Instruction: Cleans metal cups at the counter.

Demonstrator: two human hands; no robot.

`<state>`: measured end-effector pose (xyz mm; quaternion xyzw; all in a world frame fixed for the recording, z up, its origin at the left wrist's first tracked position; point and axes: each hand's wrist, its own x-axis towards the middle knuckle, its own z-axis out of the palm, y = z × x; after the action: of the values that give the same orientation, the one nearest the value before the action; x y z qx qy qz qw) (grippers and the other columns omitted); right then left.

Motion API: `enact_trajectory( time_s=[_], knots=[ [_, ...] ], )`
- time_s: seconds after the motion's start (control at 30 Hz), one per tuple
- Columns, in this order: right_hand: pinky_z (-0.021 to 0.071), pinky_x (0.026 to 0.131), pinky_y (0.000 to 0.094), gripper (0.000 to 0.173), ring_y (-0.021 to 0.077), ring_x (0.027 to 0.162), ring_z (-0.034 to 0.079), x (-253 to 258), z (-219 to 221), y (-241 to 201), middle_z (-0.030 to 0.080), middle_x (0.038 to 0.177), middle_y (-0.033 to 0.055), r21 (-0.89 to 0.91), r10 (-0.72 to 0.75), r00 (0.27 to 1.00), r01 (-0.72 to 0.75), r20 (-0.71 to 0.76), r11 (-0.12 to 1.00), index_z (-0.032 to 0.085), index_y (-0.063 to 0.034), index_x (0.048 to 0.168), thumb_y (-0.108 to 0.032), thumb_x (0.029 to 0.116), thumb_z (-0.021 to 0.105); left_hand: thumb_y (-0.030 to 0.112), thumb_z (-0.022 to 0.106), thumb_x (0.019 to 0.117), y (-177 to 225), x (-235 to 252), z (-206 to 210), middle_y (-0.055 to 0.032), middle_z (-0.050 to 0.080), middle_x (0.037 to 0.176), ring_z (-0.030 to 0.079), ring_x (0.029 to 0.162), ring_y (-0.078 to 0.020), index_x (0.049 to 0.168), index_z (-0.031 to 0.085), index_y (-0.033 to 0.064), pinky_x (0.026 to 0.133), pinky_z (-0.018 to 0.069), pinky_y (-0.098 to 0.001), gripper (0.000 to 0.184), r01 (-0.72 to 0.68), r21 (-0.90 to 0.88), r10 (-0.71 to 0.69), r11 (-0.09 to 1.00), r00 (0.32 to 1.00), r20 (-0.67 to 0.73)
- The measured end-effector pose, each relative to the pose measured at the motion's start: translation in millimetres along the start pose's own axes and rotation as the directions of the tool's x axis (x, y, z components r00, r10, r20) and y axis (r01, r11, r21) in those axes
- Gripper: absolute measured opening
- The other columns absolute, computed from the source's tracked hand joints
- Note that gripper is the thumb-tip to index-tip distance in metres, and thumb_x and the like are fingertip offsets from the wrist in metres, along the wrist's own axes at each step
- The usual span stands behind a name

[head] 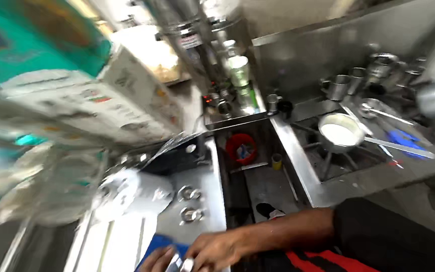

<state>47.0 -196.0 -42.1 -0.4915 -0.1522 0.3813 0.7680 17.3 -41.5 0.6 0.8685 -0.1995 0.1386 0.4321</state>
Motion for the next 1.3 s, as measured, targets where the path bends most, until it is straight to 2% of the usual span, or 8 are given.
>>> enact_trajectory(
  time_s=[0.1, 0.2, 0.33, 0.5, 0.67, 0.93, 1.2, 1.3],
  knots=[
    [0.0479, 0.058, 0.0202, 0.016, 0.0021, 0.061, 0.055, -6, -1, -8, 0.063, 0.075, -0.0049, 0.331, -0.014, 0.992, 0.056, -0.129, 0.942, 0.063, -0.0114, 0.101, 0.0, 0.0944, 0.053, 0.063, 0.044, 0.1013, -55, -35, 17, 0.0074, 0.062, 0.135, 0.056, 0.127, -0.0097, 0.138, 0.054, 0.0247, 0.108, 0.0462, -0.0308, 0.054, 0.013, -0.365, -0.158, 0.931, 0.916, -0.37],
    [0.0511, 0.058, 0.0228, 0.02, 0.005, 0.063, 0.058, 3, -1, -20, 0.07, 0.084, 0.0, -0.093, -0.367, 0.867, 0.357, -0.337, 0.929, 0.073, -0.0056, 0.109, -0.002, 0.094, 0.06, 0.076, 0.037, 0.0957, -30, -34, 15, -0.0027, 0.069, 0.118, 0.069, 0.101, -0.0157, 0.136, 0.054, 0.0223, 0.082, 0.0609, -0.0371, 0.069, 0.027, -0.896, -0.713, 0.443, 0.616, -0.333],
    [0.0593, 0.067, 0.0281, 0.012, 0.0122, 0.08, 0.069, 24, 9, -23, 0.074, 0.1, 0.0045, -0.794, -0.781, 0.537, 0.601, 0.317, 0.091, 0.079, -0.0096, 0.1, -0.011, 0.0944, 0.068, 0.076, 0.03, 0.0967, -16, -43, -1, -0.009, 0.069, 0.12, 0.069, 0.105, -0.0225, 0.133, 0.06, 0.0208, 0.087, 0.0594, -0.0448, 0.072, -0.068, -0.982, -0.758, 0.176, 0.628, -0.179],
    [0.0473, 0.058, 0.0335, 0.017, 0.0198, 0.078, 0.064, 61, 33, -20, 0.074, 0.1, 0.0037, -0.507, -0.419, 0.299, 0.629, 0.858, -0.589, 0.076, -0.0131, 0.093, -0.012, 0.0961, 0.059, 0.062, 0.034, 0.1041, -7, -61, 0, -0.004, 0.071, 0.109, 0.069, 0.099, -0.0139, 0.124, 0.067, 0.0193, 0.084, 0.0593, -0.0346, 0.058, 0.204, -0.907, -0.787, 0.368, 0.589, -0.187],
    [0.0484, 0.05, 0.0328, 0.01, 0.0207, 0.068, 0.062, 67, 43, 3, 0.065, 0.086, 0.0075, -0.62, -0.375, 0.494, 0.641, 0.785, -0.452, 0.07, -0.0064, 0.09, -0.006, 0.092, 0.061, 0.06, 0.036, 0.1037, -16, -87, 0, -0.0037, 0.068, 0.114, 0.066, 0.1, -0.0171, 0.128, 0.065, 0.0212, 0.083, 0.0572, -0.0366, 0.054, 0.307, -0.705, -0.728, 0.639, 0.538, -0.425],
    [0.0363, 0.049, 0.0242, 0.012, 0.0067, 0.051, 0.043, 59, 79, 5, 0.05, 0.061, 0.0, -0.417, 0.246, 0.928, -0.113, 0.281, 0.902, 0.066, -0.0062, 0.081, -0.01, 0.0926, 0.065, 0.069, 0.042, 0.098, -36, -113, -1, 0.002, 0.066, 0.114, 0.064, 0.098, -0.0113, 0.125, 0.064, 0.026, 0.082, 0.0558, -0.0302, 0.056, 0.156, -0.665, -0.622, 0.73, 0.554, -0.553],
    [0.0571, 0.056, 0.0325, 0.009, 0.0094, 0.061, 0.064, 62, 95, 28, 0.07, 0.075, -0.0017, -0.584, -0.364, 0.907, 0.415, 0.209, 0.697, 0.077, -0.0112, 0.089, -0.015, 0.0929, 0.07, 0.039, 0.026, 0.1095, -22, -104, 19, -0.0015, 0.072, 0.1, 0.07, 0.093, -0.0098, 0.116, 0.064, 0.0148, 0.082, 0.0597, -0.0309, 0.045, -0.06, -0.891, -0.831, 0.45, 0.337, -0.442],
    [0.0575, 0.066, 0.0354, 0.013, 0.0095, 0.071, 0.067, 45, 99, 41, 0.071, 0.078, -0.0014, -0.594, -0.347, 0.8, 0.597, 0.489, 0.539, 0.08, -0.013, 0.091, -0.02, 0.094, 0.069, 0.025, 0.038, 0.1084, -22, -106, 12, 0.0052, 0.068, 0.107, 0.062, 0.103, -0.0004, 0.119, 0.063, 0.0105, 0.093, 0.051, -0.0202, 0.031, 0.014, -0.802, -0.668, 0.597, 0.562, -0.488]
  ],
)
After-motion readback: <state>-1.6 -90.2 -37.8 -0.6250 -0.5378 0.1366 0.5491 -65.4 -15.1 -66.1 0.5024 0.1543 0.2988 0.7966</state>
